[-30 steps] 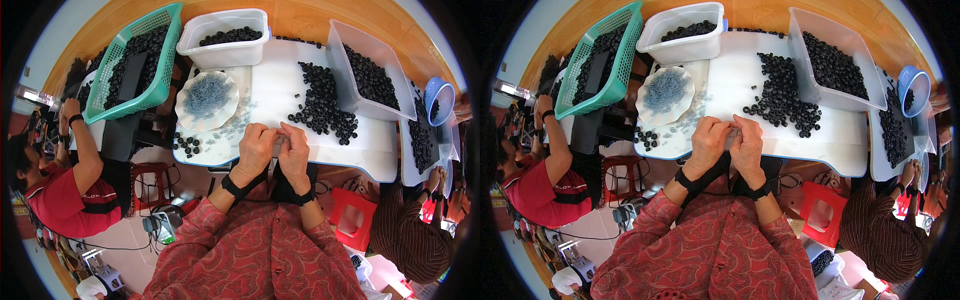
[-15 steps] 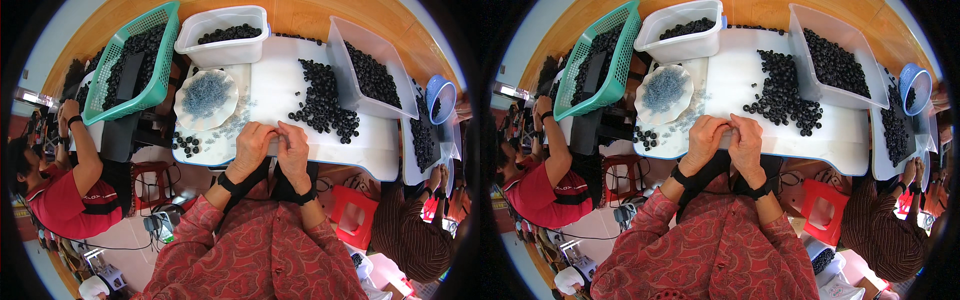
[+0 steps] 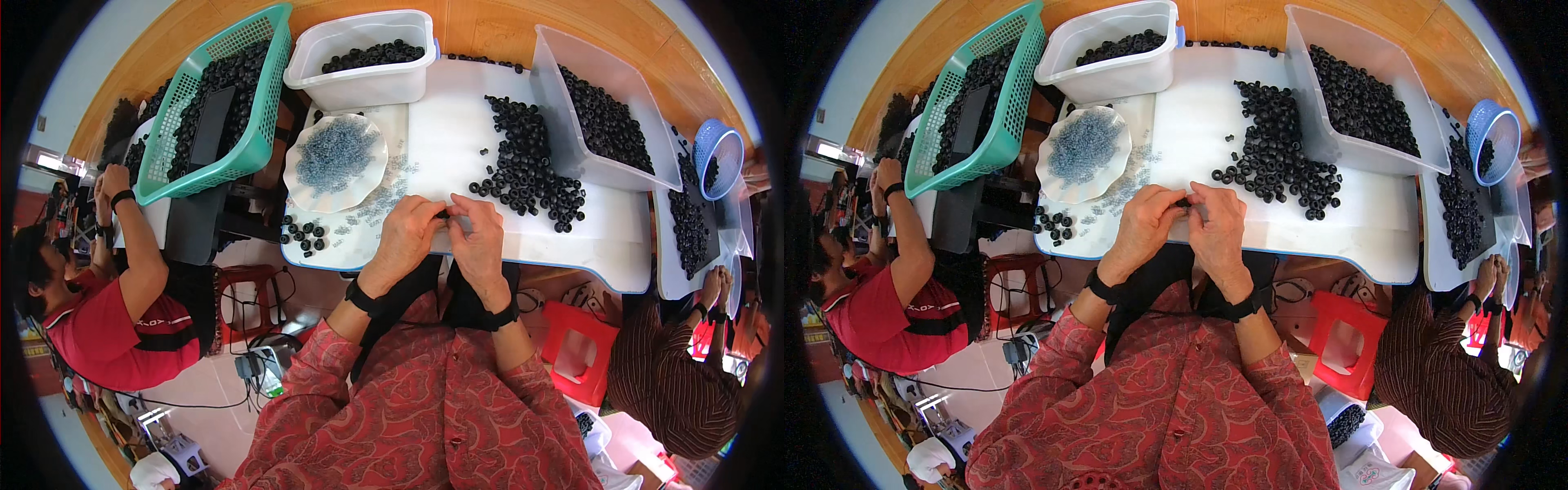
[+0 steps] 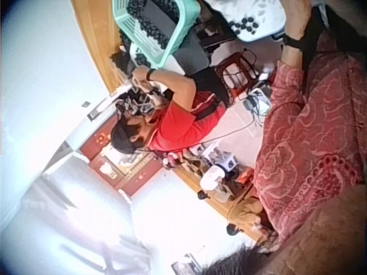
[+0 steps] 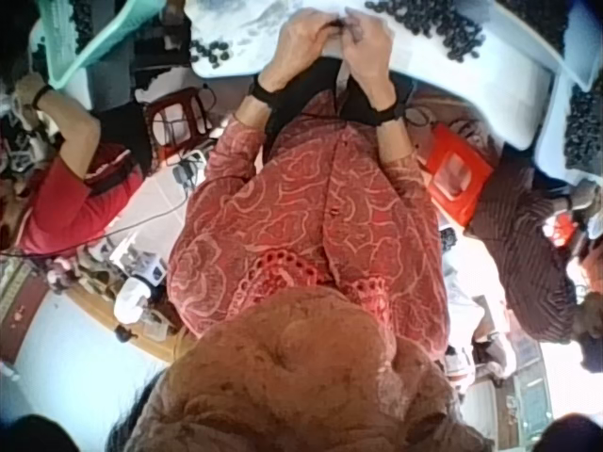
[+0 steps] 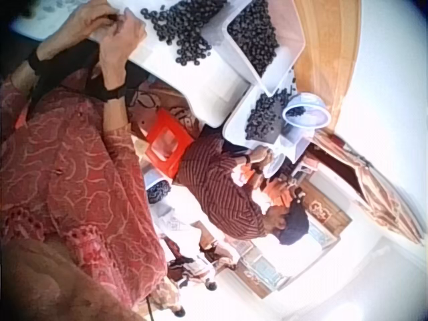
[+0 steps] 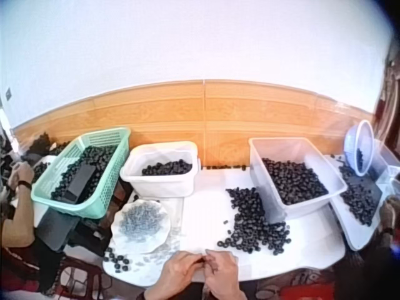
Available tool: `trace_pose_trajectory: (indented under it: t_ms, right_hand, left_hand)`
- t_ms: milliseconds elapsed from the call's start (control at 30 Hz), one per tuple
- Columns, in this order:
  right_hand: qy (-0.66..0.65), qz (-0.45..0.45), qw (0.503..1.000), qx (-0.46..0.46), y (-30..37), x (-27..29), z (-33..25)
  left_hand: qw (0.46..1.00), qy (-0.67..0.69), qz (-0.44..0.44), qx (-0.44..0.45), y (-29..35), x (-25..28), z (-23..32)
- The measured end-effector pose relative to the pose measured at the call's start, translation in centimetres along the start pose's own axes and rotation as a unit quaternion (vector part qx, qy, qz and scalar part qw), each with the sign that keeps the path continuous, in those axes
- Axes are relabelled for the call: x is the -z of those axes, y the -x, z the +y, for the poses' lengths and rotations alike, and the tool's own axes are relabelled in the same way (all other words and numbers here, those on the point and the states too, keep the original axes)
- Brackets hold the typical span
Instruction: Sorting and inspecting small black plastic or rubber components at a manufacturing workstation.
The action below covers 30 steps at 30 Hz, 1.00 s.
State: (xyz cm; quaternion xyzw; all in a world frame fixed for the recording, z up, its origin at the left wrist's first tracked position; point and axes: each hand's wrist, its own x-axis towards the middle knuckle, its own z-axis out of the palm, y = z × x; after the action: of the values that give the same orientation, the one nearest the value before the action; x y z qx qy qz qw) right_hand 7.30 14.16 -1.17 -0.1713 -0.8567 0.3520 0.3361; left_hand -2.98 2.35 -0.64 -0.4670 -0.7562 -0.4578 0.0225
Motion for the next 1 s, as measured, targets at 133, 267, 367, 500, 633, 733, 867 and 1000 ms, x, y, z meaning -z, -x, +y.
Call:
trace_pose_trajectory:
  t_ms: [133, 267, 367, 500, 633, 733, 867, 1000]
  right_hand:
    - [0.009, -0.001, 1.0, 0.001, -0.2, -0.2, 0.1]
    - [-0.002, -0.01, 1.0, -0.011, -0.3, -0.4, 0.7]
    - [-0.005, -0.02, 1.0, -0.009, -0.5, -0.4, 0.7]
    - [0.009, -0.032, 0.999, -0.01, -0.5, -0.4, 0.7]
    - [0.035, -0.006, 0.999, 0.018, -0.2, -1.0, 0.5]
    - [0.049, 0.008, 0.998, 0.034, 0.1, -1.5, 0.2]
    - [0.037, 0.019, 0.999, 0.035, 0.0, -2.0, 0.1]
    - [0.017, 0.029, 0.998, 0.046, -1.1, -3.2, 0.0]
  left_hand:
    - [1.0, 0.015, -0.001, 0.001, 0.0, 0.1, -0.1]
    - [1.0, 0.023, -0.001, 0.005, 0.0, 0.0, 0.0]
    - [0.999, 0.028, 0.0, 0.016, 0.0, 0.0, 0.1]
    - [0.999, 0.037, 0.002, 0.037, 0.0, -0.2, 0.1]
    - [0.998, 0.043, 0.006, 0.039, -0.2, -0.4, -0.1]
    - [0.998, 0.047, 0.01, 0.034, -0.3, -0.3, -0.4]
    - [0.997, 0.061, 0.009, 0.043, -0.6, 0.0, -0.2]
    - [0.996, 0.053, 0.045, 0.047, -1.2, 0.6, -0.8]
